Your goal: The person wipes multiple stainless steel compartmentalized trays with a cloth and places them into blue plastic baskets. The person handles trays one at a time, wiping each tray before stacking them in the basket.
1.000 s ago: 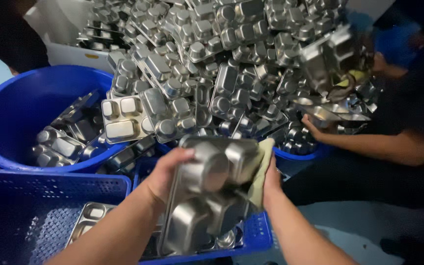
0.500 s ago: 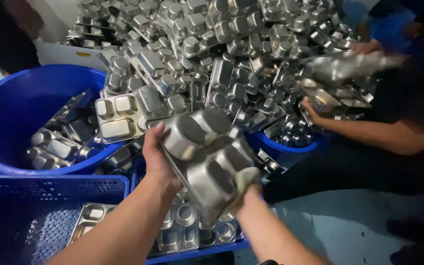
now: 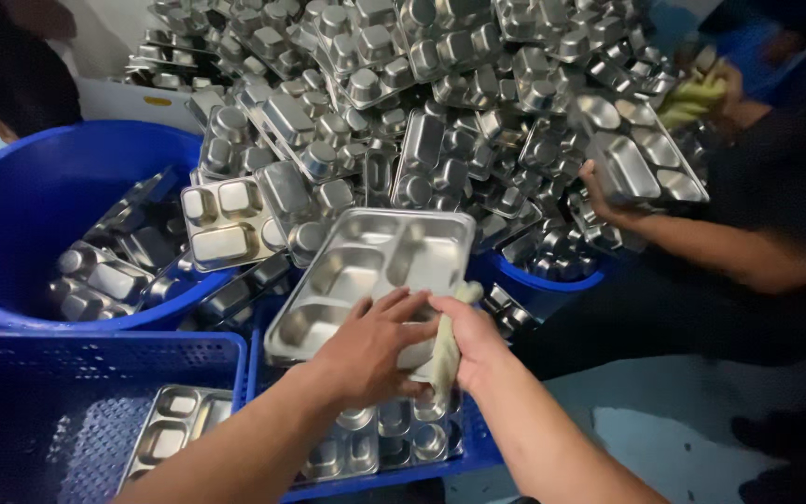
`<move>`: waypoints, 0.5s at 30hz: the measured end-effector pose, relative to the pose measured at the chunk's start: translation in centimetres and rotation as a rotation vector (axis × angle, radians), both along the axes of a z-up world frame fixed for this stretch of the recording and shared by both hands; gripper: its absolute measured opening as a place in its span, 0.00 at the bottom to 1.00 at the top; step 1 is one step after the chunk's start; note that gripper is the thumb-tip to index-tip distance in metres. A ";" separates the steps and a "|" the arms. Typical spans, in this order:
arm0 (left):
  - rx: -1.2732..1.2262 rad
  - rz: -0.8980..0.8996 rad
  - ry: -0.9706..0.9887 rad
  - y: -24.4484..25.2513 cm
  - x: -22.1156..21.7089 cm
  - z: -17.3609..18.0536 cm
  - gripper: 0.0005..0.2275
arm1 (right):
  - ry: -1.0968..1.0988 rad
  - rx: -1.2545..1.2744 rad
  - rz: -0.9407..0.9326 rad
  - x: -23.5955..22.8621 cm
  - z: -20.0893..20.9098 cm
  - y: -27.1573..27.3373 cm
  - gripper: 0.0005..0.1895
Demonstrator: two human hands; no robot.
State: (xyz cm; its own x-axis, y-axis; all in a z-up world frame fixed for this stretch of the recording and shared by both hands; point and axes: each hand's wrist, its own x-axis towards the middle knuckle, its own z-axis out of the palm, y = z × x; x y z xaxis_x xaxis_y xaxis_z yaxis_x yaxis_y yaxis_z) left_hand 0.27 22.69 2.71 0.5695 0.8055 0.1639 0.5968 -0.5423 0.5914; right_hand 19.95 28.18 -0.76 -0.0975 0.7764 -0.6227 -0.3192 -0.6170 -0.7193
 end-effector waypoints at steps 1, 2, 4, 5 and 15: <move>0.096 -0.029 0.027 0.4 -0.4 -0.6 0.33 | 0.001 -0.004 -0.098 0.0 -1.4 0.1 0.24; 0.197 -0.053 0.050 0.8 -0.7 -1.1 0.27 | -0.002 -0.003 -0.192 -0.1 -2.2 0.3 0.23; 0.170 0.272 -0.038 1.0 -2.1 -2.1 0.40 | -0.040 0.026 -0.331 -0.1 -2.4 0.5 0.21; 0.157 0.429 -0.083 1.1 -2.7 -2.6 0.47 | -0.074 0.054 -0.375 0.1 -1.8 0.5 0.21; -0.986 0.341 -1.961 4.5 -2.3 -0.2 0.25 | -0.623 0.281 -0.337 -1.8 4.1 0.4 0.20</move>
State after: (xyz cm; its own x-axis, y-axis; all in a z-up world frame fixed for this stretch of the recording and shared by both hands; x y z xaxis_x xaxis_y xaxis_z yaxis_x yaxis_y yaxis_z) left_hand -2.04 27.18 2.55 0.1106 0.9703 -0.2150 -0.9278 0.1784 0.3276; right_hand 18.11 28.62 3.31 0.4775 0.8393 -0.2599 0.0588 -0.3257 -0.9436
